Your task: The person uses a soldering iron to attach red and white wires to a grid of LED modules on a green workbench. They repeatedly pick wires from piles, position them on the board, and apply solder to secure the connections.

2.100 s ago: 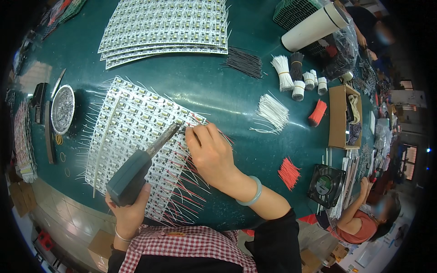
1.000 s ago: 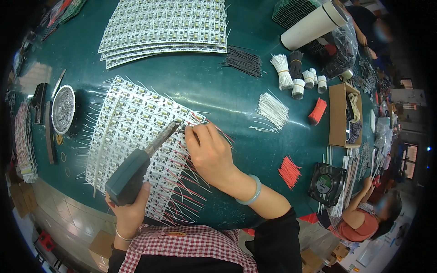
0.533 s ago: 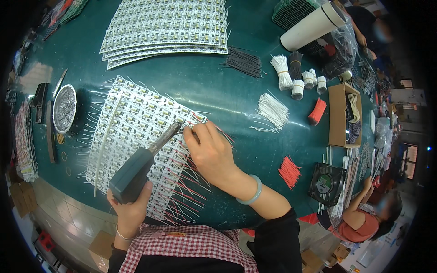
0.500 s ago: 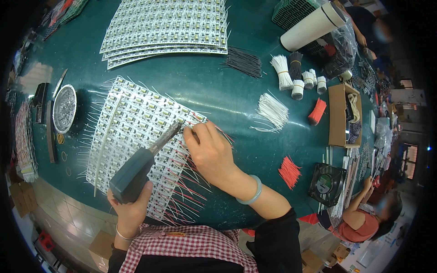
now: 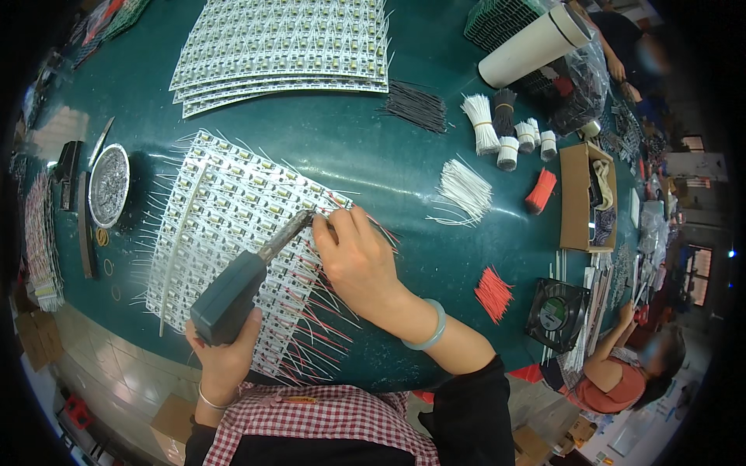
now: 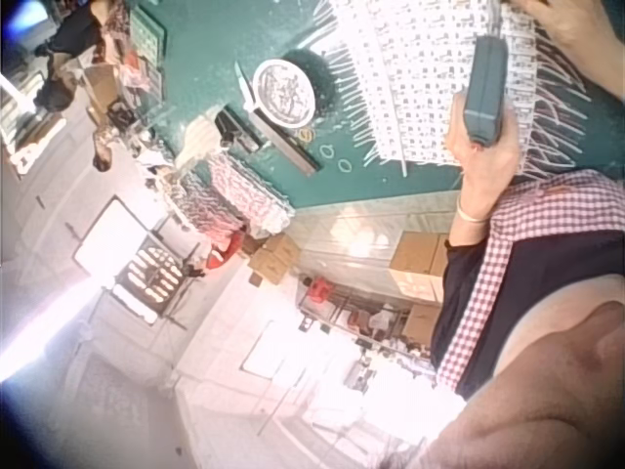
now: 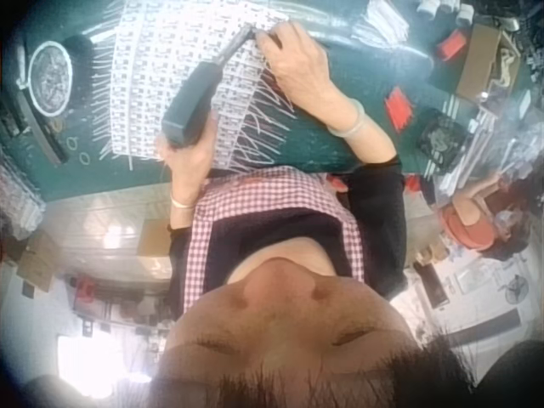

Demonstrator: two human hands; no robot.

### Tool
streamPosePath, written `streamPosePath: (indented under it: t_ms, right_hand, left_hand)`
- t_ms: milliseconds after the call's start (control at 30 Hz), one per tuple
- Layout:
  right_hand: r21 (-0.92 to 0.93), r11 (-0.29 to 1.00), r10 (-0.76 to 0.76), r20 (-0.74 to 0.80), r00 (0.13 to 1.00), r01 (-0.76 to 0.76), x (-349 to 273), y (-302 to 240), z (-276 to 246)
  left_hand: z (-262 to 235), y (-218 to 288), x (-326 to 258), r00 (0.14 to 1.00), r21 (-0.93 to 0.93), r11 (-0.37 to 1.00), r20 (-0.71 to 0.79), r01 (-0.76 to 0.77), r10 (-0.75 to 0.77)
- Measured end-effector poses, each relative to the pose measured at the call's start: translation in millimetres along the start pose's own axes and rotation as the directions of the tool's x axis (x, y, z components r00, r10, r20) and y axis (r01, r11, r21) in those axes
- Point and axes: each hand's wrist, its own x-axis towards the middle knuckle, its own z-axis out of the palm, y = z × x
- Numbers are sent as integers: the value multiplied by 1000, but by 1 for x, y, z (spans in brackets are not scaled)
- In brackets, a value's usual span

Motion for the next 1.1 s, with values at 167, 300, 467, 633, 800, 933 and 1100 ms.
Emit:
streamPosePath:
  t_ms: [167, 300, 467, 633, 800, 933, 1100]
  right_hand:
    - [-7, 1000, 8, 16, 1000, -8, 0, -1, -1]
    - [-7, 1000, 19, 11, 1000, -19, -2, 1, -3]
    - [9, 1000, 5, -5, 1000, -5, -1, -2, -1]
    - [13, 1000, -1, -34, 999, 2, -1, 0, 1]
    - [-2, 1000, 25, -6, 1000, -25, -7, 1, -7]
    - [0, 998, 65, 14, 998, -65, -20, 3, -29]
    - [2, 989, 147, -31, 989, -147, -31, -2, -62]
  left_hand:
    - [-16, -6, -18, 975, 94, 994, -219, 48, -26]
    - [-49, 3, -8, 838, 171, 963, -477, -206, 264]
    - [-120, -10, 29, 570, 218, 928, -739, -301, 358]
    - [-130, -31, 35, 689, 1, 998, -723, -67, 47]
    - [-90, -17, 6, 836, -107, 994, -548, -34, -30]
    - [-69, -4, -4, 906, -222, 975, -412, 4, -98]
    - [-53, 0, -10, 913, -302, 949, -356, 90, -201]
